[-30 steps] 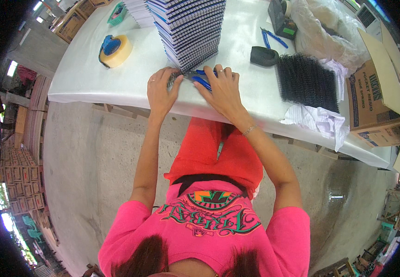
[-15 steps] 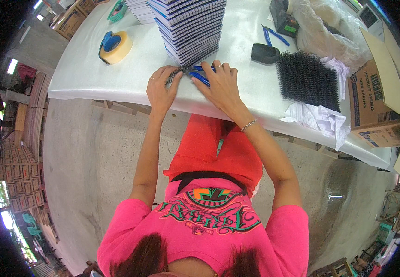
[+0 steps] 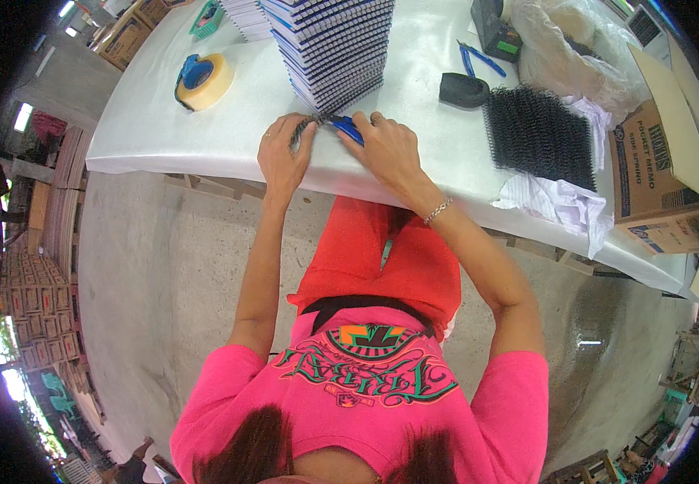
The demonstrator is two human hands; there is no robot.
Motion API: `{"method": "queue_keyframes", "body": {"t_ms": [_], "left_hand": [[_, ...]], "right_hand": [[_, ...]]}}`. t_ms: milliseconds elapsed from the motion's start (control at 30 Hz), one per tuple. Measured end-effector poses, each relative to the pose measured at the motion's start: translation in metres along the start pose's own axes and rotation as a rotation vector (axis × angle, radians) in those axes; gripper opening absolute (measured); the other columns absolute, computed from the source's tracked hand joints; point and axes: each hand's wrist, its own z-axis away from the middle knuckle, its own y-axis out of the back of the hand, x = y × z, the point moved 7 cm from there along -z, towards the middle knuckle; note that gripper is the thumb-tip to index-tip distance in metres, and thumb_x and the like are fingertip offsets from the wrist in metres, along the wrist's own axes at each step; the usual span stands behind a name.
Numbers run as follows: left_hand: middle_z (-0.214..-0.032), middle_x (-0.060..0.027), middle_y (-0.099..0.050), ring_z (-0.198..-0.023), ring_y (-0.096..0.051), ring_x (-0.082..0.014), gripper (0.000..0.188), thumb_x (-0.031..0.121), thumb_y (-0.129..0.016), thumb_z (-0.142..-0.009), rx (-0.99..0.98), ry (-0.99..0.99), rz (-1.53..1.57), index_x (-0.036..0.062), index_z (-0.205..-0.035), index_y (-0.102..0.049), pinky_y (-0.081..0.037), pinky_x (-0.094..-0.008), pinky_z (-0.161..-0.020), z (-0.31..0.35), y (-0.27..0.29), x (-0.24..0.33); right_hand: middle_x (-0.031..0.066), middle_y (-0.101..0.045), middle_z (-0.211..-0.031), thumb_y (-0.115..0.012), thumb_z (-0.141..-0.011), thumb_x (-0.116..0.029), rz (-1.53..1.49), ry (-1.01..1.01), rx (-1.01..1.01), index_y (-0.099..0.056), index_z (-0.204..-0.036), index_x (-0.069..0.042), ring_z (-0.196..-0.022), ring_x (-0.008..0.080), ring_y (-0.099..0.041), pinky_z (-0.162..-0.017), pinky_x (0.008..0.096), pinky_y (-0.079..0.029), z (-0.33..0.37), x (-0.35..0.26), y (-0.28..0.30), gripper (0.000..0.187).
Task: The person uses pliers to trim the spiral binding of stacked notebooks. They repeatedly cut small sections of the metal spiral and place the removed pieces on the table. The person works on multiple notebooks in a repetitive manner.
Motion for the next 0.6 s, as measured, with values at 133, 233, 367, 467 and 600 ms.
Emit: {"method": "queue_keyframes", "body": {"t_ms": [133,233,367,467,600], "left_hand": [[-0.104,-0.0098,-0.07,-0.101,-0.064,-0.0305,0.019,0.019,-0.062,-0.093,0.025,0.017,0.015,0.0086,-0.108,-0.068,-0.047,-0.042,-0.092,0.004,0.0,-0.005],[-0.107,-0.0109,-0.069,-0.103,-0.064,-0.0307,0.022,0.019,-0.062,-0.093,0.032,0.018,0.011,0.0091,-0.112,-0.066,-0.046,-0.0431,-0.094,0.002,0.0,-0.004],[-0.109,-0.0116,-0.068,-0.103,-0.064,-0.0305,0.03,0.028,-0.065,-0.093,-0.007,-0.066,-0.053,0.0085,-0.116,-0.064,-0.047,-0.0425,-0.092,-0.001,0.002,0.007],[-0.109,-0.0114,-0.068,-0.102,-0.064,-0.0302,0.037,0.034,-0.069,-0.09,-0.004,-0.071,-0.075,0.0083,-0.116,-0.063,-0.047,-0.0416,-0.09,-0.001,0.003,0.008],[-0.108,-0.0104,-0.068,-0.099,-0.064,-0.0298,0.041,0.035,-0.075,-0.086,-0.025,-0.015,-0.059,0.0079,-0.114,-0.063,-0.047,-0.0405,-0.089,-0.001,0.001,0.003]], "right_hand": [[0.0145,-0.064,-0.094,-0.067,-0.092,-0.041,0.086,0.045,0.135,-0.064,-0.11,-0.006,-0.083,0.0312,-0.062,-0.071,0.0435,-0.046,0.013,-0.004,0.013,0.04],[0.0157,-0.062,-0.104,-0.065,-0.092,-0.043,0.083,0.024,0.097,-0.063,-0.117,-0.006,-0.09,0.0314,-0.055,-0.076,0.0452,-0.04,0.015,-0.002,0.01,0.045],[0.0168,-0.061,-0.107,-0.064,-0.093,-0.045,0.075,0.039,0.101,-0.062,-0.121,-0.006,-0.091,0.032,-0.054,-0.076,0.0467,-0.039,0.013,0.0,0.006,0.048],[0.0172,-0.061,-0.107,-0.064,-0.093,-0.045,0.062,0.04,0.081,-0.062,-0.123,-0.007,-0.092,0.032,-0.054,-0.077,0.0468,-0.039,0.011,-0.002,0.005,0.049],[0.0179,-0.061,-0.108,-0.064,-0.093,-0.045,0.07,0.05,0.081,-0.062,-0.123,-0.007,-0.095,0.0323,-0.054,-0.079,0.0471,-0.04,0.009,-0.001,0.003,0.049]]}}
